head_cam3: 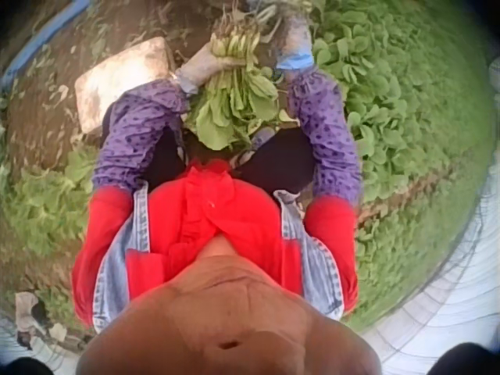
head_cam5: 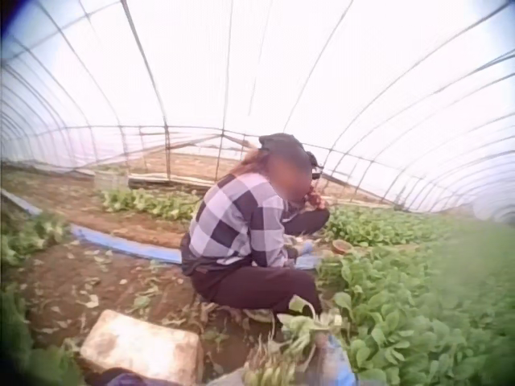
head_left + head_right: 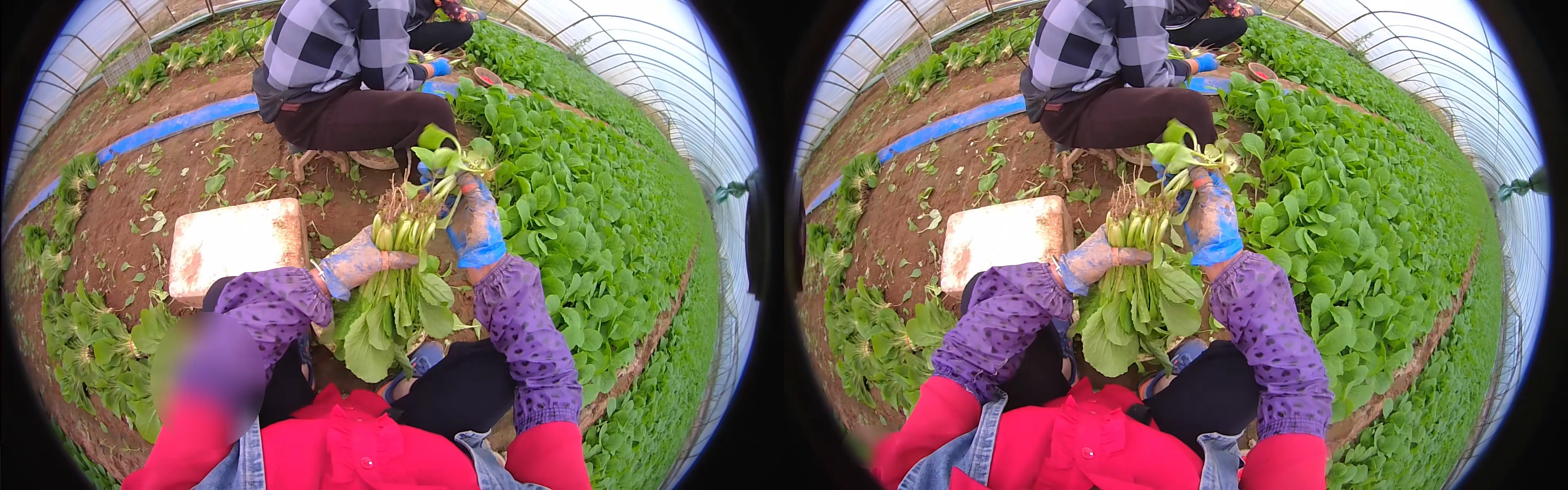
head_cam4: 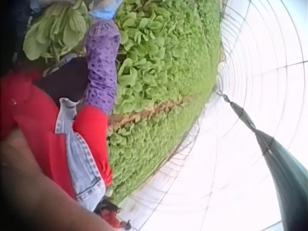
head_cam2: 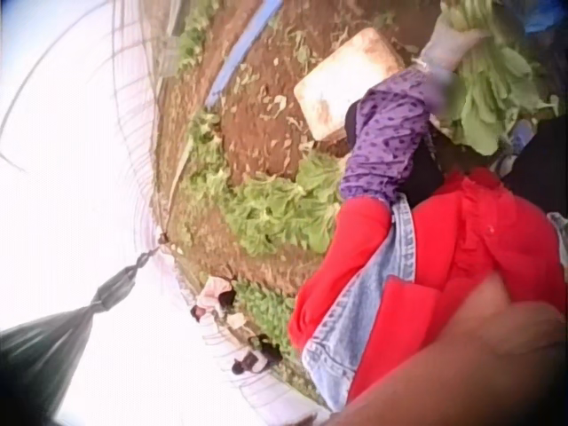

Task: The person harvests leafy green vegetables in a greenhouse, gathering them into bunches and placing them into a basket. They repeatedly pick vegetables from the ground, bundle them, and add them to the basket.

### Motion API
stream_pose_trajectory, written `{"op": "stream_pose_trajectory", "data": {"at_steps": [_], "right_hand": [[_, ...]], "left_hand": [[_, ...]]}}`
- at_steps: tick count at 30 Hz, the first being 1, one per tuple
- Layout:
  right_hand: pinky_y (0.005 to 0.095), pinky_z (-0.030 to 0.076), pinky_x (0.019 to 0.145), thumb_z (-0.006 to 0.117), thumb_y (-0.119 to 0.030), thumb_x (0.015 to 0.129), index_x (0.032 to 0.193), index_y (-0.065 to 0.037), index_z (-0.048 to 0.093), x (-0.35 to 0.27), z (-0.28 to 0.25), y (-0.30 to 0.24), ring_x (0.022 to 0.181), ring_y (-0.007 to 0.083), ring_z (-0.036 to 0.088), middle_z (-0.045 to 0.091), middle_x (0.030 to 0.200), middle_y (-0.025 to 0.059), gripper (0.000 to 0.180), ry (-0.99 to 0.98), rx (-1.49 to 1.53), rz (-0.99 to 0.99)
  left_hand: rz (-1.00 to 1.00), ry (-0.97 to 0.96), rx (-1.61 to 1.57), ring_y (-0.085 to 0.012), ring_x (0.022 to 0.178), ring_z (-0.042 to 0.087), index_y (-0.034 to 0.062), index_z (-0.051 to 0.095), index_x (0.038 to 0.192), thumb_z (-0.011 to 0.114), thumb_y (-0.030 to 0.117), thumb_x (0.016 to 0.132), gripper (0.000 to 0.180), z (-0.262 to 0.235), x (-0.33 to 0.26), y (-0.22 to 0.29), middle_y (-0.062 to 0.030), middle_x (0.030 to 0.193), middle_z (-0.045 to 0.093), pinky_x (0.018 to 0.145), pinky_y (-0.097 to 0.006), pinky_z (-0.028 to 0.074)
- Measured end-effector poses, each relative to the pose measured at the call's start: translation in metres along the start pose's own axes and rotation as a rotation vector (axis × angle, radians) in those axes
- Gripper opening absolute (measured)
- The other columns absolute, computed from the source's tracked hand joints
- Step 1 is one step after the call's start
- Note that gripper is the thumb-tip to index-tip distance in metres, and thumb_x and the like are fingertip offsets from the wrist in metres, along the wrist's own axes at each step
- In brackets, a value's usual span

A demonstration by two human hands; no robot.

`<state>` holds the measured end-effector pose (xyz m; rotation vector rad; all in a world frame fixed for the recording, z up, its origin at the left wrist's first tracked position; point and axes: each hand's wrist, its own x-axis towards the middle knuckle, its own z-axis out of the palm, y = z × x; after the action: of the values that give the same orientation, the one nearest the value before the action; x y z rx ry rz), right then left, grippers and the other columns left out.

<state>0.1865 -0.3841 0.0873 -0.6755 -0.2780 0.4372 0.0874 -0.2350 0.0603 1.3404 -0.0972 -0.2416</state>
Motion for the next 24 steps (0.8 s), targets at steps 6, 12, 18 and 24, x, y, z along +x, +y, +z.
{"op": "stream_pose_trajectory", "data": {"at_steps": [6,12,18,24], "right_hand": [[0.0344,0.052,0.072,0.051,-0.024,0.092,0.096,-0.005,0.051,0.011,-0.027,0.008,0.076,0.0191,0.056,0.054,0.084,0.0055,0.02,-0.031,-0.08,-0.271],[0.0322,0.049,0.068,0.049,-0.026,0.092,0.095,-0.011,0.053,0.023,-0.048,-0.013,0.079,0.0149,0.054,0.054,0.088,0.0028,0.016,0.228,-0.386,-0.4],[0.0343,0.048,0.082,0.06,-0.025,0.084,0.133,-0.018,0.039,-0.013,-0.158,0.0,0.091,0.0223,0.062,0.06,0.112,0.0092,0.054,-0.533,-1.969,0.473],[0.0314,0.042,0.09,0.049,-0.034,0.092,0.131,-0.01,0.045,-0.009,-0.065,-0.031,0.107,0.0168,0.054,0.057,0.118,0.0087,0.045,-0.124,-0.983,0.285]], "left_hand": [[-0.056,-0.097,-0.052,-0.0107,0.096,0.055,0.0048,0.053,0.118,0.069,0.008,0.074,0.047,-0.006,-0.006,-0.006,-0.002,0.107,0.059,0.084,-0.028,0.046],[-0.039,-0.039,0.023,-0.0109,0.093,0.056,0.0039,0.053,0.116,0.07,0.007,0.075,0.045,-0.018,-0.013,-0.004,-0.0022,0.103,0.061,0.082,-0.027,0.046],[-0.025,-0.016,-0.074,-0.0109,0.088,0.057,0.0033,0.057,0.111,0.07,0.009,0.075,0.039,-0.023,-0.019,0.011,-0.0015,0.098,0.061,0.079,-0.027,0.046],[-0.047,-0.044,-0.147,-0.0157,0.091,0.06,0.002,0.053,0.116,0.066,0.009,0.077,0.042,-0.037,-0.02,0.002,-0.0076,0.1,0.062,0.082,-0.029,0.047]]}}
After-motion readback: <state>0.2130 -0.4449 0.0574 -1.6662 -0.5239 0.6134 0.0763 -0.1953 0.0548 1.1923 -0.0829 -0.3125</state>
